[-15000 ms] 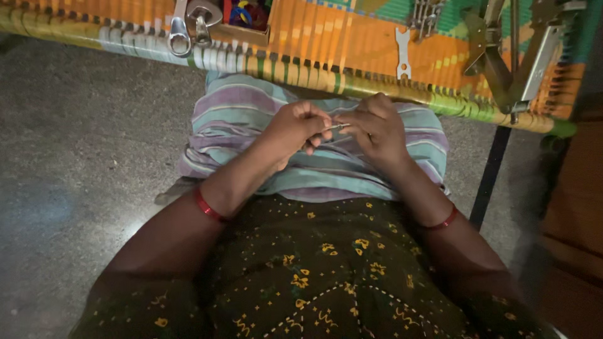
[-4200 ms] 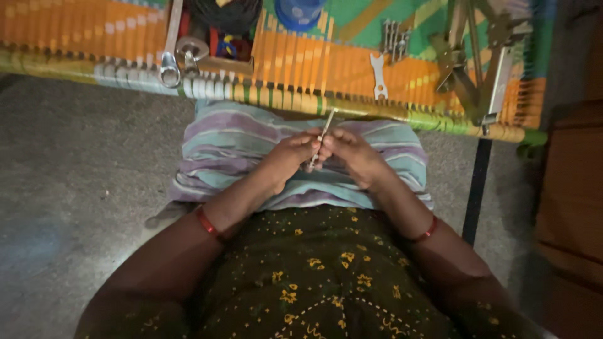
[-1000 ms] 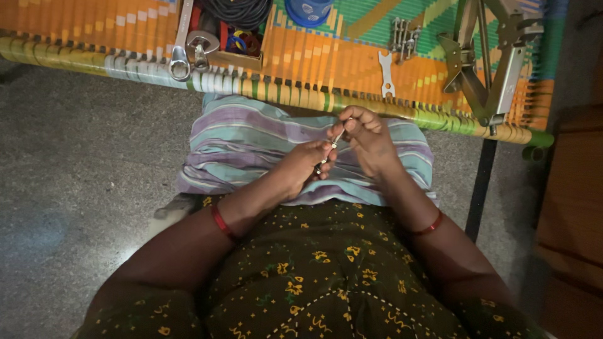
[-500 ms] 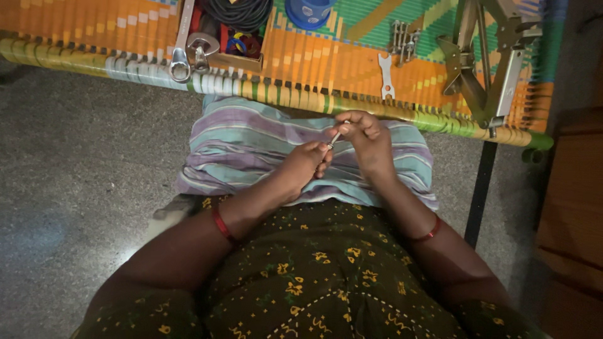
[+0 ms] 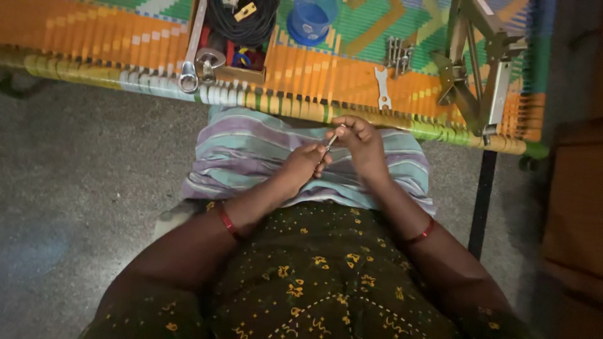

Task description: The person sits on a woven cot and repeatedly assembles small metal components by hand, inserting pins or screws into cylindrical parts. They handle the parts one at a time, occasionally placing them into a blue plastic cup on the cot.

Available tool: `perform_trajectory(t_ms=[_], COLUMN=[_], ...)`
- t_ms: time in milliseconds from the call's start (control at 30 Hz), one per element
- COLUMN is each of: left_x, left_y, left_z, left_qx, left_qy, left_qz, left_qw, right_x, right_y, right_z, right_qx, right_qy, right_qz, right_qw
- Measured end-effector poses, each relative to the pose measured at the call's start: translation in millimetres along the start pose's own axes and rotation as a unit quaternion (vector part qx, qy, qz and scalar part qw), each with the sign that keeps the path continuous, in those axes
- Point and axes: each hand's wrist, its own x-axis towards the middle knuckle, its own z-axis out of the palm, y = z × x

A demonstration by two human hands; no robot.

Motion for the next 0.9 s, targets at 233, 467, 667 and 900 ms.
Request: perform_trajectory(t_ms=[233, 467, 667, 900], left_x=[-26.0, -40.9, -37.9, -37.7], left_y=[44.8, 58.6, 64.0, 61.4], left_z=[-2.6, -7.1, -10.0, -8.3], left_qx=[0.088, 0.405, 0.395, 0.367], left_qy=[0.028, 0.107, 0.081, 0.063], left_qz=[0.014, 0.197, 0.16, 0.095], left_qw=[0.996, 0.887, 0.901, 0.923], right_x=[9.1, 8.8, 11.8, 4.3], right_y=[16.1, 11.1, -12.3, -22.3], right_z=[-20.6, -33.7, -32.4, -25.2], right_qx=[0.043, -0.231, -0.217, -0.289], right_qy=[-0.021, -0.056, -0.147, -0.128], right_qz=[-0.005, 0.035, -0.043, -0.082], right_qw=[0.999, 0.971, 0.964, 0.945])
